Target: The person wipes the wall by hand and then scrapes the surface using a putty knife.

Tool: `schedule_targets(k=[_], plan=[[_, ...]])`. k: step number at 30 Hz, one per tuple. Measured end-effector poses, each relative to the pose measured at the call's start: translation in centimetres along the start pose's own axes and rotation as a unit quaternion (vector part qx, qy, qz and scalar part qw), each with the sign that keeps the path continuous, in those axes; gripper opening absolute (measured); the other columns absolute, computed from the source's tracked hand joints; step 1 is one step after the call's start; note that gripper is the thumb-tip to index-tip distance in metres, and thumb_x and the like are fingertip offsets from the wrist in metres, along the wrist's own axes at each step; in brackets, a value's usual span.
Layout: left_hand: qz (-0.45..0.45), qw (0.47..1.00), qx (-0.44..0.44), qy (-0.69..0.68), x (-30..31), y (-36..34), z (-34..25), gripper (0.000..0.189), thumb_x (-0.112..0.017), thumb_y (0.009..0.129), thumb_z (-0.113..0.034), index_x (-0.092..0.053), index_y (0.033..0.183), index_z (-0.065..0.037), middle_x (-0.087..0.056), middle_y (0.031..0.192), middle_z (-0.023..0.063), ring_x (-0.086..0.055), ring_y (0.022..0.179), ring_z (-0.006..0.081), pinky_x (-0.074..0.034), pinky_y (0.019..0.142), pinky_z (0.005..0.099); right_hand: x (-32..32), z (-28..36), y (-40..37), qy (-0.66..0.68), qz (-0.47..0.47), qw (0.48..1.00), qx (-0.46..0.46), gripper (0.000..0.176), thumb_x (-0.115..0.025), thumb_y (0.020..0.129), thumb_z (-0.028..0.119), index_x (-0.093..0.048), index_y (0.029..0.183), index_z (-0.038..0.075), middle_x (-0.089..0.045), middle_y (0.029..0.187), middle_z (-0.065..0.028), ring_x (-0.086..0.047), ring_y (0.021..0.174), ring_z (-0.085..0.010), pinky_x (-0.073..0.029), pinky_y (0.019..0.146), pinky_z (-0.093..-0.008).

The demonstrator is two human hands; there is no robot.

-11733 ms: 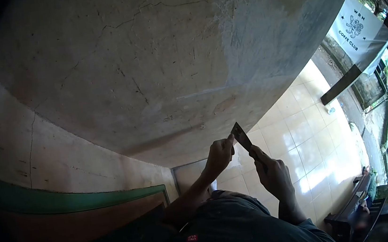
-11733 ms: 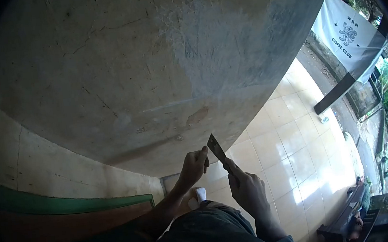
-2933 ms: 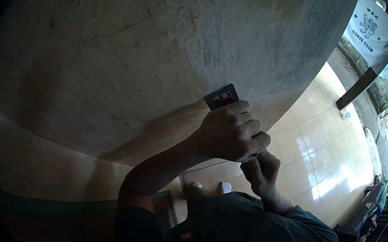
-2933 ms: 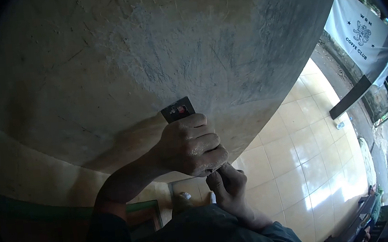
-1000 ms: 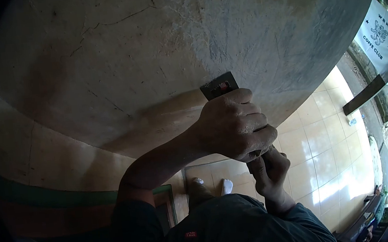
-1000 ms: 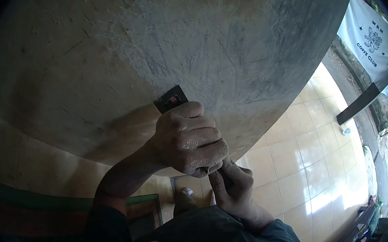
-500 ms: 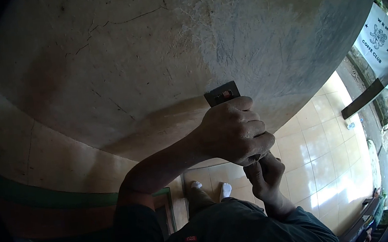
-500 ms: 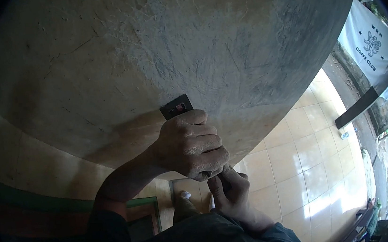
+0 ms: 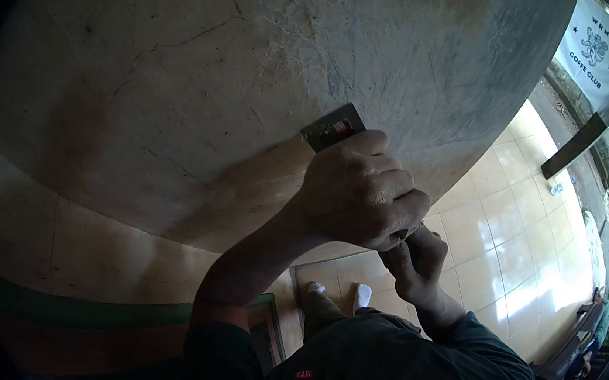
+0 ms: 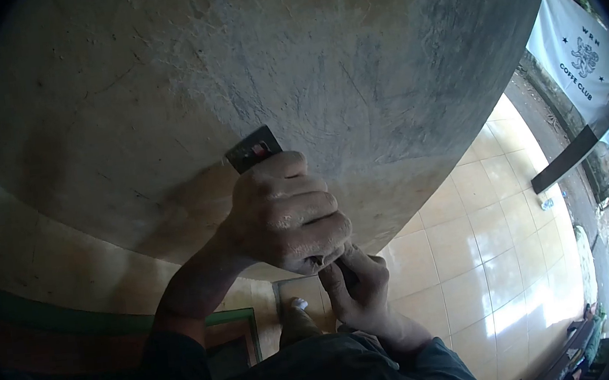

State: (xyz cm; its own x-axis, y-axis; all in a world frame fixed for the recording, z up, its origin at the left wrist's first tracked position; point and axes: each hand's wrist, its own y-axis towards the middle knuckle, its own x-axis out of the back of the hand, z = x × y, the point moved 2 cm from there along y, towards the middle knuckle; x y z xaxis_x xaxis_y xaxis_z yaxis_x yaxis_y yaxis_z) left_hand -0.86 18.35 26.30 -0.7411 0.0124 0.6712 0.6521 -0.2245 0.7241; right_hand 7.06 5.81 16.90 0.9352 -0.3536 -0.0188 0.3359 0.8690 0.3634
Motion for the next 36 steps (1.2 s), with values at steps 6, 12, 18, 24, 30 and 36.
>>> schedule_targets(k=[6,12,18,24,30,36], plan=[[0.004,0.999,-0.002,-0.039,-0.7,-0.5,-0.2,0.018,-0.066,0.05,-0.018,-0.049,0.054,-0.017,-0.042,0.049,-0.0052,-0.044,0.045,0.0087,-0.032,0.049,0.0267,-0.6,0.2,-0.9,0.046,-0.023,0.997,-0.051,0.016,-0.053,0.091,0.005,-0.057,0.1,-0.008,-0.055,0.063,-0.0012,-0.047,0.058,-0.0034,-0.036,0.051,-0.0208],[0.001,1.0,-0.009,-0.017,0.0,0.4,-0.3,0.017,-0.067,0.052,-0.018,-0.05,0.054,-0.017,-0.041,0.048,-0.0052,-0.044,0.044,0.0087,-0.031,0.048,0.0268,-0.3,0.8,-0.2,0.053,-0.001,0.998,-0.025,0.014,-0.053,0.091,0.004,-0.058,0.097,-0.008,-0.055,0.062,-0.0012,-0.046,0.059,-0.0035,-0.034,0.05,-0.0208],[0.036,0.999,-0.011,-0.01,0.3,1.0,0.1,0.018,-0.067,0.053,-0.018,-0.049,0.054,-0.017,-0.044,0.048,-0.0041,-0.046,0.044,0.0093,-0.033,0.05,0.0272,-0.8,0.9,1.0,0.038,-0.001,0.999,0.033,0.025,-0.047,0.097,0.017,-0.051,0.089,-0.007,-0.047,0.054,-0.0003,-0.042,0.044,-0.0041,-0.025,0.042,-0.0196],[0.015,0.999,-0.001,-0.047,-1.1,-0.8,-0.8,0.019,-0.067,0.049,-0.02,-0.048,0.053,-0.018,-0.037,0.046,-0.0047,-0.04,0.041,0.0096,-0.031,0.05,0.0286,-0.9,0.2,-1.5,0.081,-0.013,0.996,-0.047,0.016,-0.053,0.092,0.008,-0.056,0.096,-0.007,-0.054,0.062,-0.001,-0.045,0.056,-0.0043,-0.034,0.05,-0.0212],[-0.02,1.0,-0.021,-0.012,1.5,0.8,0.6,0.018,-0.066,0.052,-0.019,-0.047,0.052,-0.017,-0.037,0.046,-0.0042,-0.04,0.042,0.0098,-0.03,0.051,0.0288,-0.9,1.5,1.7,0.088,0.03,0.996,-0.007,0.024,-0.053,0.09,0.009,-0.055,0.104,-0.011,-0.054,0.065,-0.0014,-0.046,0.059,-0.0049,-0.035,0.053,-0.0219],[0.02,0.998,0.017,-0.061,-0.5,-0.6,-0.5,0.021,-0.068,0.057,-0.018,-0.047,0.054,-0.016,-0.042,0.048,-0.0039,-0.044,0.046,0.0115,-0.032,0.057,0.0304,0.4,0.5,-2.0,0.098,0.066,0.993,-0.026,0.055,-0.051,0.086,0.024,-0.044,0.121,-0.017,-0.057,0.071,-0.0076,-0.05,0.058,-0.0105,-0.04,0.056,-0.024]])
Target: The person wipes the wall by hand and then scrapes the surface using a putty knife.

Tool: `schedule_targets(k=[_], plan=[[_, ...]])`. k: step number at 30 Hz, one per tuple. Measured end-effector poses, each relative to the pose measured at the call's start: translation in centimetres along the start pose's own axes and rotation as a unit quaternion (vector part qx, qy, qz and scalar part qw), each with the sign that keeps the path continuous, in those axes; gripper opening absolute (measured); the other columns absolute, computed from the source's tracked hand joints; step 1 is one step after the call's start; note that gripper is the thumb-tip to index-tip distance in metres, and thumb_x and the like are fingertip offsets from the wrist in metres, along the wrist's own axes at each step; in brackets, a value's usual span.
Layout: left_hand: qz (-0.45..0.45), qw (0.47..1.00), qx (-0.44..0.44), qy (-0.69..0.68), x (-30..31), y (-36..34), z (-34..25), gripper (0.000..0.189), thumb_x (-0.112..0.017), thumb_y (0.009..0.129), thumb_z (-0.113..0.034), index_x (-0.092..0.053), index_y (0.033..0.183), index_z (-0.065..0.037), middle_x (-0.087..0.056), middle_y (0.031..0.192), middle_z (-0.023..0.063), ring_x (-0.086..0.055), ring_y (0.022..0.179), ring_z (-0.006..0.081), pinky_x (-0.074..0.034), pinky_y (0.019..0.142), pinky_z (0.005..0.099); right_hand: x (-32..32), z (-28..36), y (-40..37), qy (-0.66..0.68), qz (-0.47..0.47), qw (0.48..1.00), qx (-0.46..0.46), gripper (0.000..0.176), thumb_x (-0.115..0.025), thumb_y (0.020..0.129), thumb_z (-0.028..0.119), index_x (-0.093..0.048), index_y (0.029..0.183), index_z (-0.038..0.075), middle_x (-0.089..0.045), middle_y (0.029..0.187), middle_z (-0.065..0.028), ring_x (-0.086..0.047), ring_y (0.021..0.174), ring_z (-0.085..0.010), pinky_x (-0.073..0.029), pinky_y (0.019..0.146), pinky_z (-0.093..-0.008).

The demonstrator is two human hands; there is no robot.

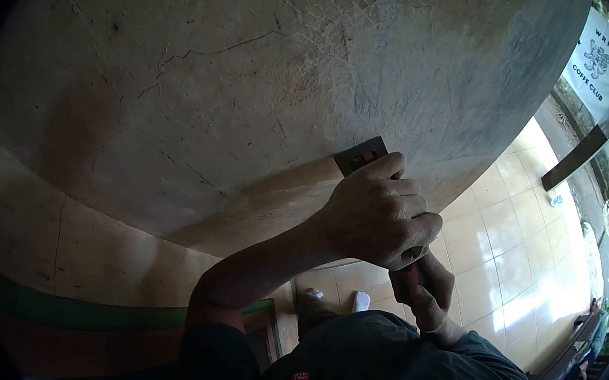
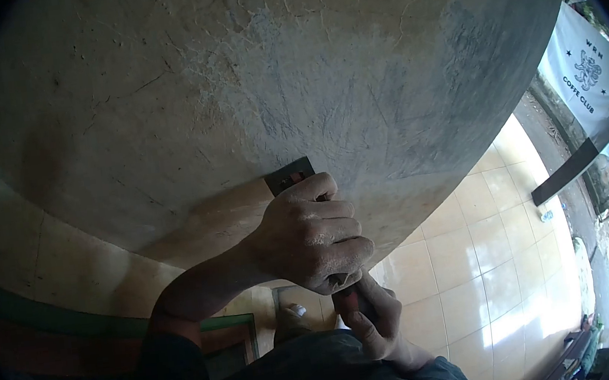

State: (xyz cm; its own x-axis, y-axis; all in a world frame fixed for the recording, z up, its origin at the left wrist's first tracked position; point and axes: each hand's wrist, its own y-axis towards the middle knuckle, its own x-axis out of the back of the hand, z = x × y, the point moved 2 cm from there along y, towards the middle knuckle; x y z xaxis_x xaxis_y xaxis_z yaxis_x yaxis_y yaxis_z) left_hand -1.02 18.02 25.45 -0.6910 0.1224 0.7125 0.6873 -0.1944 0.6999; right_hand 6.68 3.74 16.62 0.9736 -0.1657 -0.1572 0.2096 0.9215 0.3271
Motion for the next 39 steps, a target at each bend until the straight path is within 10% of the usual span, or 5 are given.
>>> schedule_targets(k=[3,7,10,14,39], plan=[[0.047,0.999,0.018,-0.014,0.3,0.7,-0.2,0.02,-0.069,0.059,-0.018,-0.049,0.056,-0.015,-0.043,0.049,-0.0036,-0.045,0.047,0.0124,-0.032,0.058,0.0314,0.2,0.0,-0.5,-0.045,-0.029,0.999,0.008,0.066,-0.049,0.086,0.038,-0.045,0.12,-0.018,-0.057,0.076,-0.012,-0.055,0.068,-0.0163,-0.042,0.061,-0.0269],[0.069,0.997,0.026,-0.012,0.4,1.4,-0.2,0.019,-0.068,0.061,-0.017,-0.049,0.057,-0.015,-0.042,0.049,-0.0033,-0.044,0.046,0.0128,-0.032,0.058,0.0318,-0.7,0.8,1.2,-0.242,-0.154,0.92,0.266,0.056,-0.048,0.088,0.039,-0.055,0.113,-0.011,-0.055,0.088,-0.0147,-0.054,0.092,-0.031,-0.044,0.079,-0.0398],[0.062,0.998,0.019,0.001,0.5,1.2,-0.1,0.018,-0.067,0.062,-0.017,-0.05,0.057,-0.015,-0.042,0.049,-0.0035,-0.044,0.046,0.0124,-0.033,0.058,0.0317,-1.1,-1.1,1.9,-0.043,-0.152,0.842,0.516,0.037,-0.041,0.096,0.031,-0.057,0.071,0.008,-0.063,0.086,-0.0099,-0.057,0.091,-0.0256,-0.043,0.088,-0.0435],[0.061,0.998,0.013,-0.012,1.0,0.9,-0.1,0.017,-0.066,0.062,-0.017,-0.05,0.057,-0.015,-0.043,0.049,-0.0033,-0.043,0.045,0.0122,-0.033,0.058,0.0313,-2.3,-0.1,1.9,0.113,-0.072,0.837,0.53,0.044,-0.056,0.092,0.028,-0.059,0.056,0.003,-0.052,0.042,-0.0048,-0.055,0.038,-0.02,-0.05,0.076,-0.0405],[-0.021,0.999,-0.001,0.029,0.9,0.8,0.1,0.017,-0.062,0.049,-0.015,-0.046,0.053,-0.015,-0.039,0.048,-0.0036,-0.039,0.044,0.0122,-0.028,0.054,0.0309,-0.5,0.0,3.1,0.081,0.02,0.83,0.551,0.035,-0.052,0.089,0.009,-0.047,0.055,0.008,-0.047,0.041,-0.0041,-0.047,0.036,-0.0146,-0.042,0.051,-0.0289]])
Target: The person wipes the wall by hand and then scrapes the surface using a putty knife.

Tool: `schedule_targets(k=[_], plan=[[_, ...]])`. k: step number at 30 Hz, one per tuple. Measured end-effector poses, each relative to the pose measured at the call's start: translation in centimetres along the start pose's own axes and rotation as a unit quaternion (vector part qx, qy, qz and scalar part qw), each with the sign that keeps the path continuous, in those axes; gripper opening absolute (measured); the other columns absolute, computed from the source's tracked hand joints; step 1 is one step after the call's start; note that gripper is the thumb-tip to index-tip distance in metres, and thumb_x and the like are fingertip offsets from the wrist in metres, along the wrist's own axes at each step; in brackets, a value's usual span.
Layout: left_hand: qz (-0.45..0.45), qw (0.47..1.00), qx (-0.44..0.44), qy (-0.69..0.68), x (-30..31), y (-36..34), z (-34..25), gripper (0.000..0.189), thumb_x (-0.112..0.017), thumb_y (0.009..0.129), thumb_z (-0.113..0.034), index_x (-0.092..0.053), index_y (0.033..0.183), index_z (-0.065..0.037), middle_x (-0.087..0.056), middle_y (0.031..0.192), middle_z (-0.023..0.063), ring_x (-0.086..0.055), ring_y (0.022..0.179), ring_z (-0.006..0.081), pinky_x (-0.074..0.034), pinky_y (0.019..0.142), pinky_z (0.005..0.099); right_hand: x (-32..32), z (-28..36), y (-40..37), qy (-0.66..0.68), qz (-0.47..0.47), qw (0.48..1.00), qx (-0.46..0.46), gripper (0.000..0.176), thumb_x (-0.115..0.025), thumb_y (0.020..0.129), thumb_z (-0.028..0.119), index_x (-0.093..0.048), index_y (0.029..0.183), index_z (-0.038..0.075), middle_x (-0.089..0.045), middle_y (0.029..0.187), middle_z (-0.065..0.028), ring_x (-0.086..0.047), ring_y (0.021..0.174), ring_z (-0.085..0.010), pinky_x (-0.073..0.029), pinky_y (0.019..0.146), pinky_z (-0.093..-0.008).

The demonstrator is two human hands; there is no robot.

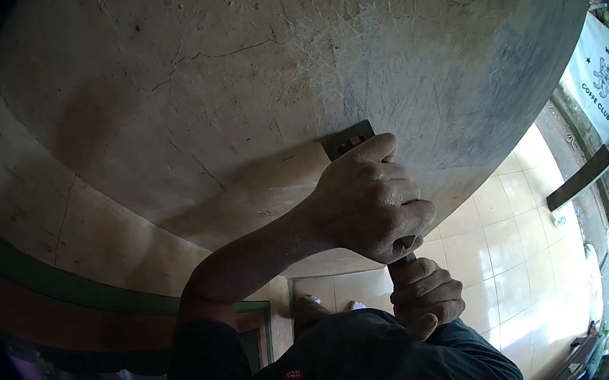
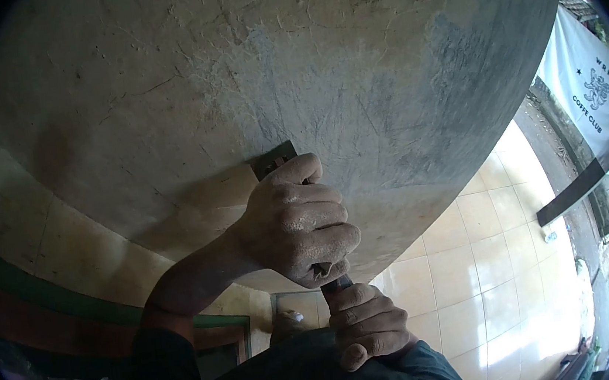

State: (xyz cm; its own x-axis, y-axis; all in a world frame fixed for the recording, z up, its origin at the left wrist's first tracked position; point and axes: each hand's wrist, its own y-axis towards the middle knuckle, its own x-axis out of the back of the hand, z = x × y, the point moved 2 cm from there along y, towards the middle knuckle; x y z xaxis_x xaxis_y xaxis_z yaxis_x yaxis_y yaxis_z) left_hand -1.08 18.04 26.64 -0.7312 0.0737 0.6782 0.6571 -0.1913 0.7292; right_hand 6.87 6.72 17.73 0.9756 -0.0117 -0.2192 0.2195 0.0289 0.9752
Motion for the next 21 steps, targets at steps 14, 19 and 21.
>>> schedule_targets(k=[14,19,21], plan=[[0.011,0.996,-0.011,0.084,0.8,-0.2,0.5,0.017,-0.06,0.048,-0.015,-0.043,0.05,-0.015,-0.037,0.045,-0.0032,-0.039,0.042,0.0127,-0.026,0.052,0.031,0.7,-2.0,-1.8,-0.004,-0.042,0.997,-0.064,0.01,-0.06,0.086,0.006,-0.055,0.085,-0.003,-0.055,0.064,-0.0094,-0.058,0.056,-0.0227,-0.053,0.065,-0.04],[0.043,0.998,0.005,0.043,-2.1,-1.9,-0.4,0.024,-0.065,0.058,-0.016,-0.042,0.051,-0.016,-0.036,0.045,-0.0041,-0.035,0.042,0.0122,-0.028,0.054,0.0304,-0.1,1.0,-1.4,0.015,-0.128,0.827,-0.547,0.034,-0.052,0.094,0.014,-0.037,0.12,-0.002,-0.054,0.099,-0.0142,-0.062,0.08,-0.0233,-0.053,0.074,-0.0333],[0.05,0.998,0.014,0.038,-2.5,-2.0,-0.8,0.025,-0.066,0.059,-0.017,-0.042,0.051,-0.016,-0.036,0.045,-0.004,-0.035,0.042,0.0121,-0.028,0.054,0.0304,0.2,1.8,-1.0,0.102,-0.08,0.713,-0.69,0.029,-0.04,0.101,0.024,-0.042,0.114,-0.002,-0.055,0.08,-0.009,-0.057,0.059,-0.0122,-0.047,0.054,-0.0223]])
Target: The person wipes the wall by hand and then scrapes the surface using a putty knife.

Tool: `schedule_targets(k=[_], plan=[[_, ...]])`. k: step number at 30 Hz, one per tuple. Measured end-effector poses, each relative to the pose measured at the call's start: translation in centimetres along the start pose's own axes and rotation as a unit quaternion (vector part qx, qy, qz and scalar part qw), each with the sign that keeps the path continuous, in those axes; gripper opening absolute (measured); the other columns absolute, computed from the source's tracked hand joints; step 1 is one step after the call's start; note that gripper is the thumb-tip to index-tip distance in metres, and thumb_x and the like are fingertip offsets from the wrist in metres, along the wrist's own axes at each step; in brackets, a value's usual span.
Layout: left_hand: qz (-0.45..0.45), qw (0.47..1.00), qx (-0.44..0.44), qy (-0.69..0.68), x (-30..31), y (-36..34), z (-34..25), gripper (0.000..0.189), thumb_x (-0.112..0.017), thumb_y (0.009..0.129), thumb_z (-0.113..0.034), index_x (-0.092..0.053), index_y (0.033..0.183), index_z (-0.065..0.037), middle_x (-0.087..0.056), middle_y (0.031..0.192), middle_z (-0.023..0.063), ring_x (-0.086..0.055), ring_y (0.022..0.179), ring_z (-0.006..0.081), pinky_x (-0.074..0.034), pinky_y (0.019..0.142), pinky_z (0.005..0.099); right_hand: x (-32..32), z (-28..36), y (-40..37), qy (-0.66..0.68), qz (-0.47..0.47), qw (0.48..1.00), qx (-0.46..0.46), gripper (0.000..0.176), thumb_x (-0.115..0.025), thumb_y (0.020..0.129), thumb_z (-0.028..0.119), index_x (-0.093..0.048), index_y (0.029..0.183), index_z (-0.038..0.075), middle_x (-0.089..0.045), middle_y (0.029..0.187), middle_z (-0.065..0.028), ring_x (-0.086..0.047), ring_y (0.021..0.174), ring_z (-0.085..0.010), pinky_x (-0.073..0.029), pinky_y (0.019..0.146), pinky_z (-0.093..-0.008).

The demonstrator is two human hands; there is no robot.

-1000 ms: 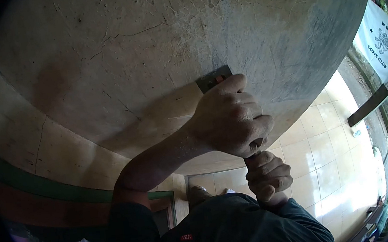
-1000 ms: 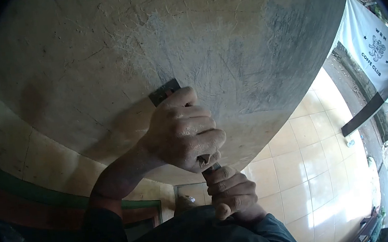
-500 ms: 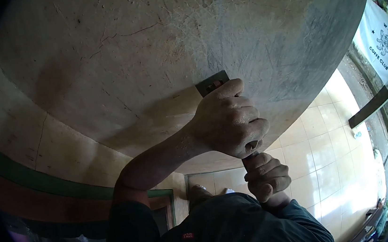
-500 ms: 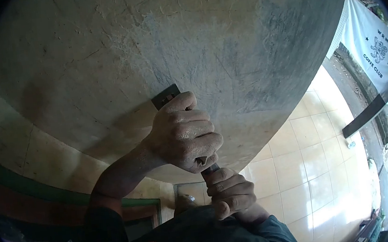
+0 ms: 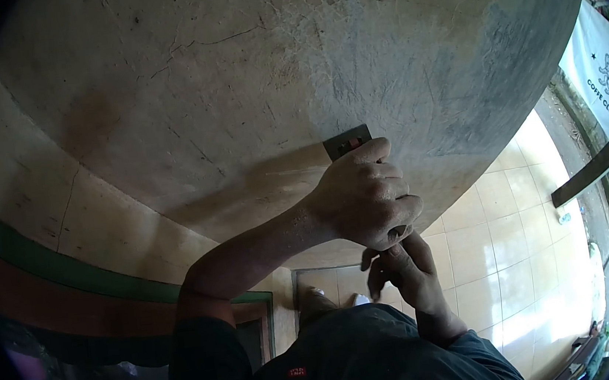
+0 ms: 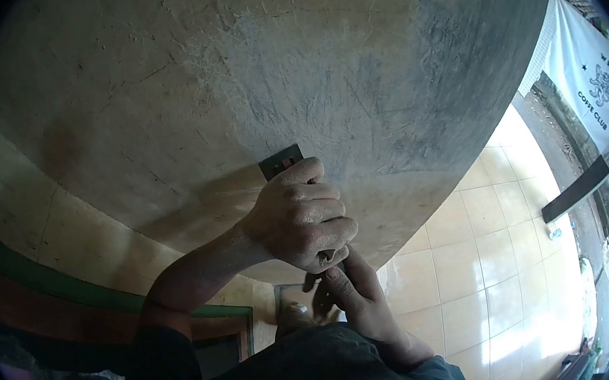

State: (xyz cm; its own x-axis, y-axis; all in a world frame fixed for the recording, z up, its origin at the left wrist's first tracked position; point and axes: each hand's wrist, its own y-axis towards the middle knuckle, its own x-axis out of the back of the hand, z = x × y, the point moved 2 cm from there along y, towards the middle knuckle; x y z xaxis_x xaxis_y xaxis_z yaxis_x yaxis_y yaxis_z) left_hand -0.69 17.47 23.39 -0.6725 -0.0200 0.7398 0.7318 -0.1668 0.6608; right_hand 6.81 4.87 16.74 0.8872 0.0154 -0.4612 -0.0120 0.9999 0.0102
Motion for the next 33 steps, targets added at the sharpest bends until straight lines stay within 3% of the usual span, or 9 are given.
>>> schedule_targets(k=[4,8,13,18,25,27,29,30,33], plan=[[0.01,1.0,-0.007,0.015,0.7,0.5,0.5,0.026,-0.067,0.059,-0.018,-0.042,0.05,-0.016,-0.036,0.045,-0.0034,-0.035,0.041,0.012,-0.029,0.055,0.0302,0.4,0.8,1.1,-0.029,-0.009,1.0,0.0,0.033,-0.038,0.101,0.032,-0.047,0.097,0.001,-0.041,0.053,-0.0001,-0.038,0.041,-0.0064,-0.028,0.037,-0.0216],[0.012,0.996,-0.029,0.079,2.2,1.4,1.5,0.026,-0.068,0.059,-0.018,-0.043,0.05,-0.016,-0.038,0.045,-0.0038,-0.036,0.041,0.0116,-0.03,0.055,0.0302,0.3,1.1,3.3,-0.118,0.017,0.99,0.073,0.038,-0.035,0.101,0.036,-0.044,0.087,0.002,-0.04,0.053,0.0008,-0.036,0.039,-0.0069,-0.026,0.036,-0.0217],[0.026,1.0,0.009,-0.002,1.4,1.0,0.2,0.023,-0.068,0.057,-0.02,-0.046,0.052,-0.017,-0.042,0.045,-0.0038,-0.04,0.042,0.0118,-0.031,0.056,0.0308,0.0,2.5,0.8,-0.114,0.017,0.993,-0.039,0.039,-0.038,0.1,0.037,-0.044,0.087,0.001,-0.042,0.051,-0.0003,-0.038,0.039,-0.0073,-0.028,0.037,-0.0225],[0.02,0.999,-0.017,0.019,2.9,2.2,1.8,0.021,-0.068,0.057,-0.02,-0.048,0.053,-0.017,-0.041,0.045,-0.0038,-0.04,0.042,0.0116,-0.031,0.056,0.0309,-0.1,3.5,3.1,-0.204,0.01,0.978,0.025,0.041,-0.039,0.1,0.038,-0.045,0.08,0.002,-0.045,0.051,0.0002,-0.04,0.043,-0.006,-0.029,0.041,-0.0232],[0.015,1.0,-0.008,-0.007,2.3,1.5,0.9,0.02,-0.068,0.057,-0.02,-0.049,0.053,-0.016,-0.04,0.044,-0.0042,-0.039,0.041,0.0112,-0.03,0.054,0.0303,-0.9,3.3,1.2,-0.196,-0.005,0.98,-0.03,0.033,-0.043,0.1,0.029,-0.045,0.084,0.0,-0.046,0.051,-0.0004,-0.042,0.044,-0.0059,-0.03,0.041,-0.0234],[0.009,1.0,-0.007,-0.028,2.6,1.6,1.3,0.02,-0.069,0.057,-0.02,-0.049,0.053,-0.017,-0.041,0.044,-0.0043,-0.039,0.041,0.0112,-0.03,0.054,0.0301,-1.4,3.6,1.7,-0.187,-0.005,0.982,-0.02,0.033,-0.043,0.1,0.028,-0.046,0.082,0.0,-0.046,0.05,-0.0018,-0.043,0.045,-0.0071,-0.031,0.042,-0.0248],[0.004,0.999,-0.028,0.028,4.2,2.9,2.1,0.021,-0.068,0.058,-0.019,-0.048,0.052,-0.017,-0.04,0.044,-0.0045,-0.039,0.041,0.0112,-0.031,0.054,0.0303,-1.6,4.9,3.0,-0.379,-0.003,0.914,0.142,0.037,-0.043,0.1,0.027,-0.048,0.077,-0.001,-0.045,0.049,-0.0025,-0.043,0.044,-0.0085,-0.031,0.042,-0.0263],[0.007,0.999,-0.024,0.022,4.1,3.1,2.2,0.021,-0.068,0.058,-0.019,-0.048,0.052,-0.017,-0.04,0.044,-0.0045,-0.039,0.041,0.0112,-0.031,0.054,0.0303,-1.3,5.5,3.6,-0.258,-0.013,0.964,0.058,0.041,-0.043,0.1,0.028,-0.048,0.071,-0.001,-0.046,0.049,-0.0032,-0.043,0.044,-0.0095,-0.032,0.042,-0.0272],[-0.011,0.999,-0.014,0.051,3.8,3.1,1.9,0.021,-0.067,0.058,-0.019,-0.048,0.051,-0.017,-0.04,0.044,-0.0046,-0.038,0.041,0.0111,-0.031,0.054,0.0303,-1.3,5.1,2.8,-0.371,-0.022,0.921,0.117,0.043,-0.042,0.1,0.03,-0.049,0.07,0.0,-0.048,0.049,-0.0045,-0.044,0.043,-0.0111,-0.032,0.042,-0.0276]])
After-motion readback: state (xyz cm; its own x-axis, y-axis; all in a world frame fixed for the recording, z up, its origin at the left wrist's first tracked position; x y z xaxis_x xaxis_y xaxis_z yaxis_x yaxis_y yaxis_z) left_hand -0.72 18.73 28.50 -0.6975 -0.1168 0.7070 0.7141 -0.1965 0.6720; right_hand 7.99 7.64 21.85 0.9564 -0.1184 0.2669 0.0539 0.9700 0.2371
